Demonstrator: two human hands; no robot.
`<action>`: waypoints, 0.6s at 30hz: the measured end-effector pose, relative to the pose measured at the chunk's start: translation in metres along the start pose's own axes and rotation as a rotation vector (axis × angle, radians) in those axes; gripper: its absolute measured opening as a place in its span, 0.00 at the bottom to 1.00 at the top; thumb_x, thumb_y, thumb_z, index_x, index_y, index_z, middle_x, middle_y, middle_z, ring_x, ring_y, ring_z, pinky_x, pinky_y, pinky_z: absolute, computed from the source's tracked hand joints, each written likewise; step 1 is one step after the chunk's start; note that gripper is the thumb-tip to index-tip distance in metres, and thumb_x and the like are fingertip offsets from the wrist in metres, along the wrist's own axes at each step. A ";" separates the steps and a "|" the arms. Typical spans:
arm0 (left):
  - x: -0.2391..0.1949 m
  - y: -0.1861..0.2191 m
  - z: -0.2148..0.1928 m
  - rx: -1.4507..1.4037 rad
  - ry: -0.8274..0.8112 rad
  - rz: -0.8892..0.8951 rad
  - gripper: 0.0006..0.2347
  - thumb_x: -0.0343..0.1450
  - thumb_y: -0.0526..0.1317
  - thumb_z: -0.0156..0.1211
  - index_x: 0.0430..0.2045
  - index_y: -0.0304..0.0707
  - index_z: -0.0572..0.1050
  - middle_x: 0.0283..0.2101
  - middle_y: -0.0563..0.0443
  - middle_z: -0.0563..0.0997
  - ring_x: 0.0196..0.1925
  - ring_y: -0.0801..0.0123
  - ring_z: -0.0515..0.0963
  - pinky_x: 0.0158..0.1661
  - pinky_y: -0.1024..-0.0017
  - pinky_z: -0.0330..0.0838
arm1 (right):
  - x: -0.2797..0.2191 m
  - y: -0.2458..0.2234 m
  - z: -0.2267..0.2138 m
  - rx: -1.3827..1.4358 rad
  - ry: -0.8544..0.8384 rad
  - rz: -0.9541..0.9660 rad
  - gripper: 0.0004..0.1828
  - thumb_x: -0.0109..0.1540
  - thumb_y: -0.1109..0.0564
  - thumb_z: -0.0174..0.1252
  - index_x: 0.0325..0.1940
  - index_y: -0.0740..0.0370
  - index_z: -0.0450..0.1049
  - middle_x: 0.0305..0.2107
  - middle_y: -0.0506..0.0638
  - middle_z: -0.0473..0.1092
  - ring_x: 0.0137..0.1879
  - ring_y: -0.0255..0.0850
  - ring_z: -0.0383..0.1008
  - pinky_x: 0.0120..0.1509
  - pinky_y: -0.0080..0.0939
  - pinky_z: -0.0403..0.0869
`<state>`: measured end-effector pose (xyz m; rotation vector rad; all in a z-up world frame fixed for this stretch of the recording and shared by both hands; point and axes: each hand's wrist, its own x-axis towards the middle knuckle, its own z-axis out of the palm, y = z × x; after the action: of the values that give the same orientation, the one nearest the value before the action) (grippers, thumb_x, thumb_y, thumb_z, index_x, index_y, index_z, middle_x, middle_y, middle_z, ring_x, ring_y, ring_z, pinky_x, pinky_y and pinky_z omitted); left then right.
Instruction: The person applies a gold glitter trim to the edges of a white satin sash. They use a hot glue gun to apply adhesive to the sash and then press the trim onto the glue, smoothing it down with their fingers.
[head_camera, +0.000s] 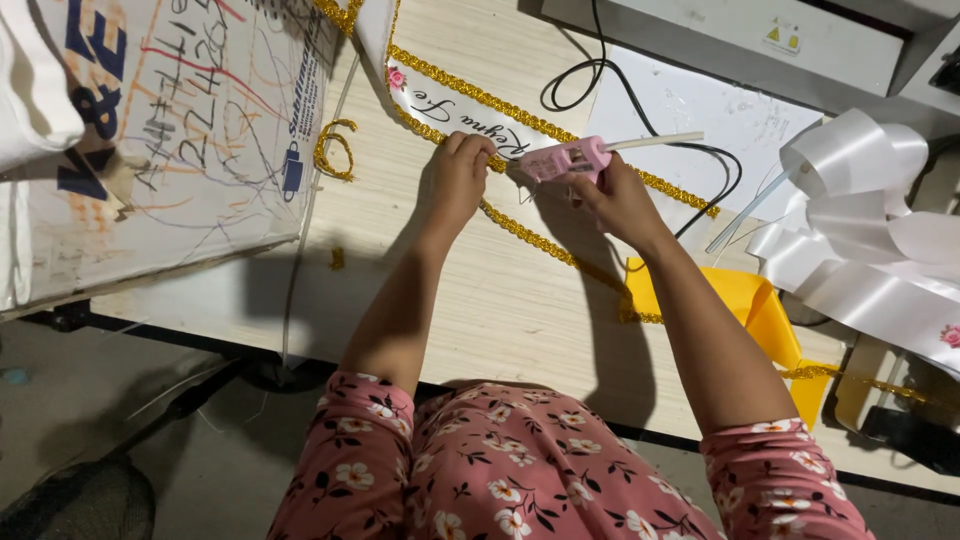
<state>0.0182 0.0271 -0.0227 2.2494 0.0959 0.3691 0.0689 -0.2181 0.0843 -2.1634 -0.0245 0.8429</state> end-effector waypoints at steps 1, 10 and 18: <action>0.000 0.004 -0.003 0.000 0.000 0.000 0.04 0.72 0.32 0.61 0.37 0.43 0.78 0.39 0.50 0.78 0.44 0.55 0.79 0.44 0.60 0.75 | 0.002 0.001 0.001 0.000 0.000 0.000 0.24 0.68 0.45 0.57 0.54 0.69 0.67 0.29 0.54 0.73 0.24 0.38 0.69 0.27 0.40 0.69; 0.000 0.013 -0.014 0.016 -0.037 -0.049 0.03 0.73 0.34 0.61 0.37 0.44 0.78 0.40 0.51 0.78 0.44 0.56 0.79 0.43 0.61 0.75 | 0.006 -0.009 0.006 -0.198 0.038 -0.147 0.20 0.68 0.48 0.58 0.52 0.68 0.69 0.27 0.53 0.76 0.31 0.39 0.77 0.37 0.41 0.73; -0.001 0.009 -0.011 0.000 -0.031 -0.049 0.03 0.73 0.33 0.60 0.37 0.45 0.78 0.40 0.52 0.77 0.43 0.57 0.79 0.43 0.61 0.75 | 0.007 -0.011 0.008 -0.272 0.063 -0.182 0.19 0.67 0.50 0.59 0.53 0.68 0.70 0.29 0.56 0.75 0.34 0.46 0.77 0.42 0.46 0.74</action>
<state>0.0135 0.0292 -0.0093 2.2481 0.1343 0.3080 0.0729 -0.2033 0.0841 -2.3963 -0.3158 0.6986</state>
